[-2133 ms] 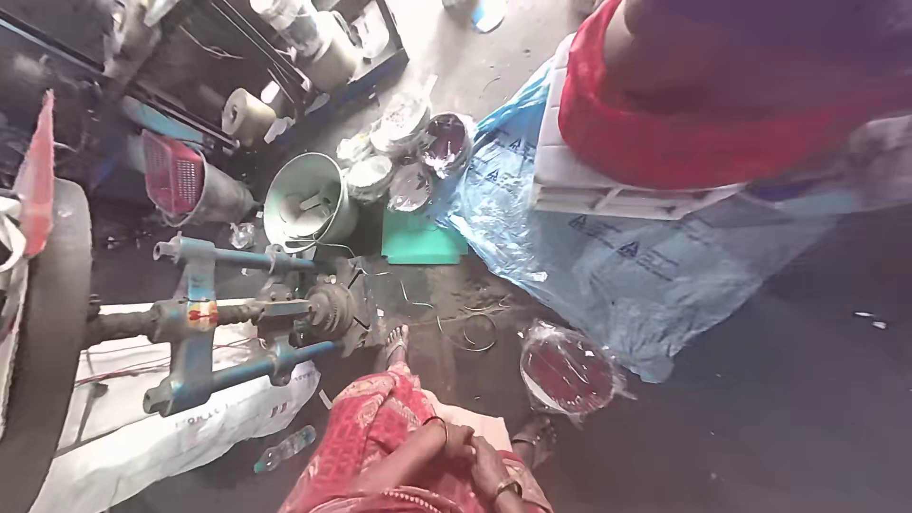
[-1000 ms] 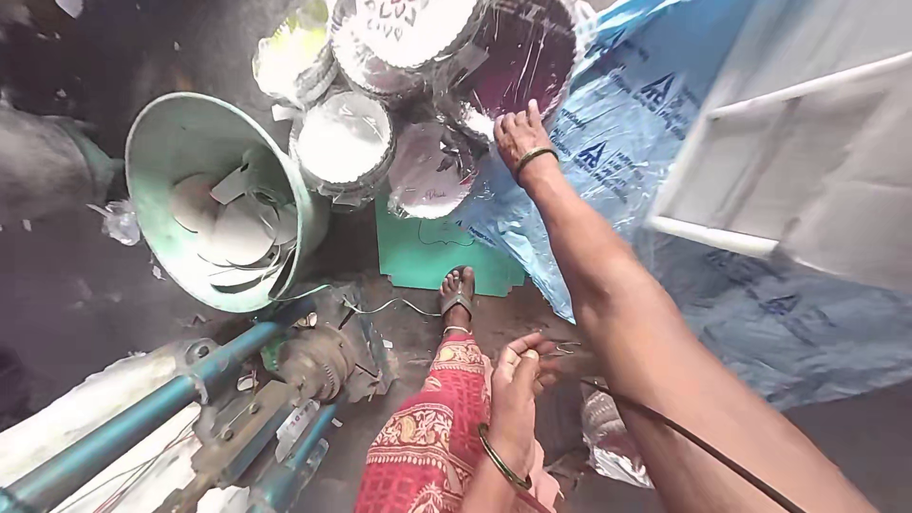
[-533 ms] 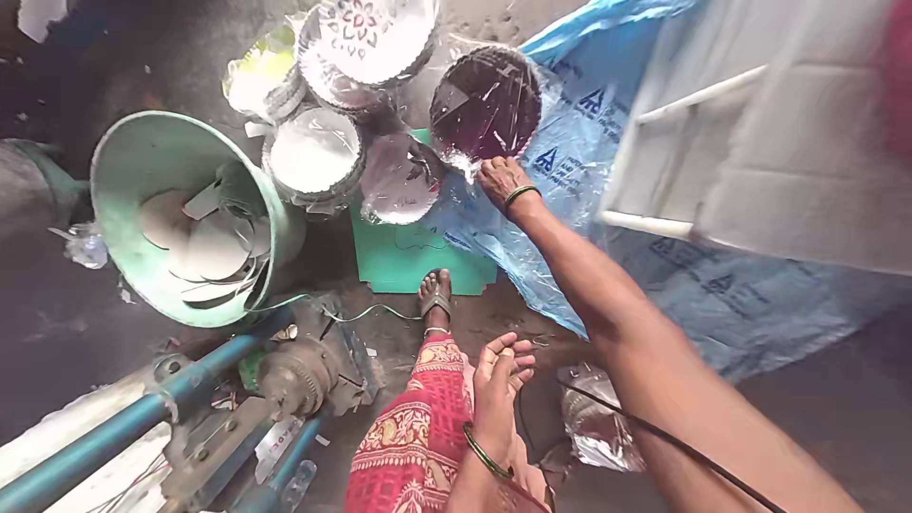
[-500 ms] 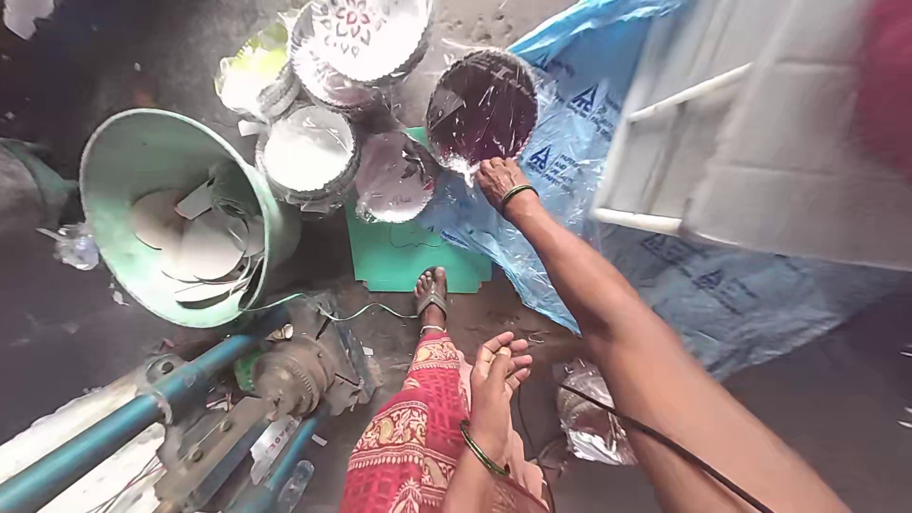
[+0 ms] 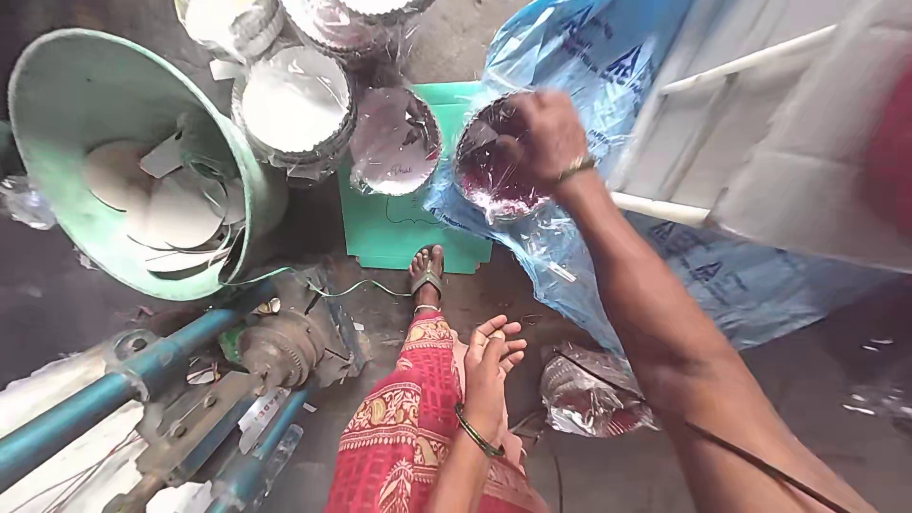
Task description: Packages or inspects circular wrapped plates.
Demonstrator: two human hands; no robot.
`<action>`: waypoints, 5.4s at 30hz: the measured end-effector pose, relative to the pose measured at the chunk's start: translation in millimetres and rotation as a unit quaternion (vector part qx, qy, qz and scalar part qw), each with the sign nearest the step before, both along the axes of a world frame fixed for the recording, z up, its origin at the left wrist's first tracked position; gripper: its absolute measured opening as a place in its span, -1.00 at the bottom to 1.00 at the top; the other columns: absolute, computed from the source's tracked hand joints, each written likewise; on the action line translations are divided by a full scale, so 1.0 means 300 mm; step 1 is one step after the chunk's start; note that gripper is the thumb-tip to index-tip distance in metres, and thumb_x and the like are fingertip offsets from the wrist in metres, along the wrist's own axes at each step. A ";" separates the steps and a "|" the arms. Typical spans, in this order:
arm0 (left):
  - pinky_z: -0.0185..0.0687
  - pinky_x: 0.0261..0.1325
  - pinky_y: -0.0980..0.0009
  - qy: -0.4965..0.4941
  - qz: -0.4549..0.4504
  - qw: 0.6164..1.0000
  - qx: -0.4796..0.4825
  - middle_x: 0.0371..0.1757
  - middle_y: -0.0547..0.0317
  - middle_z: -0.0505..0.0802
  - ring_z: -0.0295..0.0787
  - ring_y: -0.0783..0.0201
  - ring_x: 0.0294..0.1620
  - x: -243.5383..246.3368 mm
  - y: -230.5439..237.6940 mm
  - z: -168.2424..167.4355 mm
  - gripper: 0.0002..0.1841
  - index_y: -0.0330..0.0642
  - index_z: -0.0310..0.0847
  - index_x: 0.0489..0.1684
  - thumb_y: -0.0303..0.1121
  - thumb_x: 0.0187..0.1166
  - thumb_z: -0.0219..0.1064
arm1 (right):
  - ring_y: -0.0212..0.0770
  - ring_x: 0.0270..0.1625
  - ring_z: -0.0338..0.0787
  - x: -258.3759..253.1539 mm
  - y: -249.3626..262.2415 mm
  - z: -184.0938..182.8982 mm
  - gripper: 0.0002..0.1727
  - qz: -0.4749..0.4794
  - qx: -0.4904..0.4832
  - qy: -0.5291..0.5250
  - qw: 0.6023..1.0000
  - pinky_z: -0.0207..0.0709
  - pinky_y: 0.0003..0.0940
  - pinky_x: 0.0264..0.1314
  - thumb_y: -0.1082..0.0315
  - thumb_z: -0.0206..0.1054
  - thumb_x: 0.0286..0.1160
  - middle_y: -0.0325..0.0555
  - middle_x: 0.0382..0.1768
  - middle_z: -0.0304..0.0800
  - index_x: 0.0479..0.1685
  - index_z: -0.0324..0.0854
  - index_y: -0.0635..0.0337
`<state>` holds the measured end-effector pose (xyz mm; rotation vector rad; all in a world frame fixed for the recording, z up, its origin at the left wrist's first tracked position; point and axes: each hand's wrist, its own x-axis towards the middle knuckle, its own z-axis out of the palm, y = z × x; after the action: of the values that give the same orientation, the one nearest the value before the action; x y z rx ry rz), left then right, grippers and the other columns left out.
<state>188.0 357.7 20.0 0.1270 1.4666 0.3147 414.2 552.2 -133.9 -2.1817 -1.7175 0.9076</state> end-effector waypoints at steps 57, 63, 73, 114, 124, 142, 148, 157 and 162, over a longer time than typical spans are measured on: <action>0.70 -0.13 0.44 0.133 -0.202 0.968 0.067 -0.13 0.13 0.74 0.73 0.33 -0.28 -0.022 -0.564 -0.170 -0.71 -0.22 0.42 0.41 -0.47 0.82 0.01 | -0.25 -0.09 0.70 -0.575 -2.325 -0.016 -0.67 -0.899 0.077 0.313 0.298 0.69 -0.25 -0.01 0.67 0.04 0.43 -0.05 -0.09 0.62 0.16 0.40 0.27; 0.70 -0.10 0.43 0.114 -0.174 0.978 0.036 -0.11 0.11 0.76 0.74 0.32 -0.25 -0.010 -0.520 -0.153 -0.71 -0.23 0.43 0.42 -0.46 0.84 -0.01 | -0.21 0.26 0.65 -0.573 -2.296 -0.055 -0.41 -0.892 0.017 0.249 0.378 0.62 -0.29 0.29 0.67 0.08 0.58 0.12 0.34 0.52 0.64 0.14 0.35; 0.72 -0.10 0.45 0.081 -0.120 0.989 0.028 -0.15 0.13 0.76 0.74 0.33 -0.27 0.015 -0.399 -0.112 -0.73 -0.21 0.47 0.35 -0.46 0.84 -0.01 | 0.04 0.43 0.58 -0.540 -2.215 0.050 -0.24 -0.896 -0.096 0.174 0.397 0.58 -0.02 0.32 0.43 0.24 0.69 0.27 0.62 0.33 0.83 -0.04 0.15; 0.73 -0.04 0.40 0.041 -0.151 0.988 -0.016 -0.13 0.10 0.78 0.77 0.30 -0.25 0.037 -0.425 -0.111 -0.71 -0.22 0.47 0.39 -0.45 0.84 -0.03 | 0.09 0.57 0.50 -0.516 -2.260 0.092 -0.37 -0.868 -0.198 0.124 0.438 0.47 0.04 0.54 0.37 0.09 0.84 0.34 0.66 0.28 0.81 -0.02 0.31; 0.69 -0.10 0.44 0.047 -0.082 0.996 0.001 -0.04 -0.01 0.76 0.74 0.32 -0.24 0.071 -0.220 -0.044 -0.64 -0.41 0.42 0.47 -0.45 0.82 -0.02 | 0.30 0.77 0.24 -0.464 -1.902 0.193 -0.33 -0.645 -0.155 -0.023 0.748 0.06 -0.06 0.84 0.31 0.07 0.77 0.56 0.68 0.19 0.73 0.05 0.60; 0.63 0.20 0.38 0.210 0.122 0.969 0.056 0.40 -0.18 0.59 0.68 0.25 0.17 -0.043 0.044 -0.080 -0.55 -0.42 0.19 0.66 -0.40 0.87 -0.15 | 0.31 0.57 0.53 -0.615 0.174 -0.423 -0.12 -0.407 -0.136 0.279 0.859 0.40 0.14 0.61 0.33 0.45 0.46 0.47 0.52 0.47 0.75 0.07 0.45; 0.72 -0.06 0.41 0.211 0.118 0.965 0.098 0.21 -0.15 0.65 0.75 0.28 -0.12 0.002 0.005 -0.074 -0.60 -0.48 0.21 0.57 -0.45 0.86 -0.15 | 0.32 0.42 0.68 -0.317 -0.328 -0.269 -0.30 -0.365 -0.124 0.185 0.904 0.46 0.26 0.48 0.28 0.23 0.66 0.38 0.39 0.65 0.78 0.16 0.28; 0.71 0.03 0.38 -0.002 -0.069 0.997 -0.018 0.17 0.15 0.74 0.76 0.29 -0.05 -0.014 -0.219 -0.043 -0.66 -0.12 0.45 0.48 -0.38 0.86 -0.04 | 0.29 0.50 0.62 0.212 -1.422 0.397 -0.42 -0.279 -0.174 0.041 0.943 0.42 0.21 0.59 0.53 0.06 0.66 0.44 0.47 0.56 0.70 0.25 0.42; 0.71 0.06 0.34 -0.128 -0.340 0.931 -0.033 0.25 0.04 0.77 0.80 0.28 0.01 -0.024 -0.308 -0.043 -0.61 -0.20 0.48 0.51 -0.31 0.87 -0.06 | 0.42 0.39 0.69 0.183 -1.821 0.546 -0.54 -0.206 -0.250 0.034 0.946 0.44 0.44 0.44 0.53 0.13 0.72 0.41 0.39 0.65 0.57 0.46 0.36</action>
<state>180.9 265.3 7.0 0.5066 1.0916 -0.2763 469.1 5.8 30.0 -2.6327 -1.0017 1.3822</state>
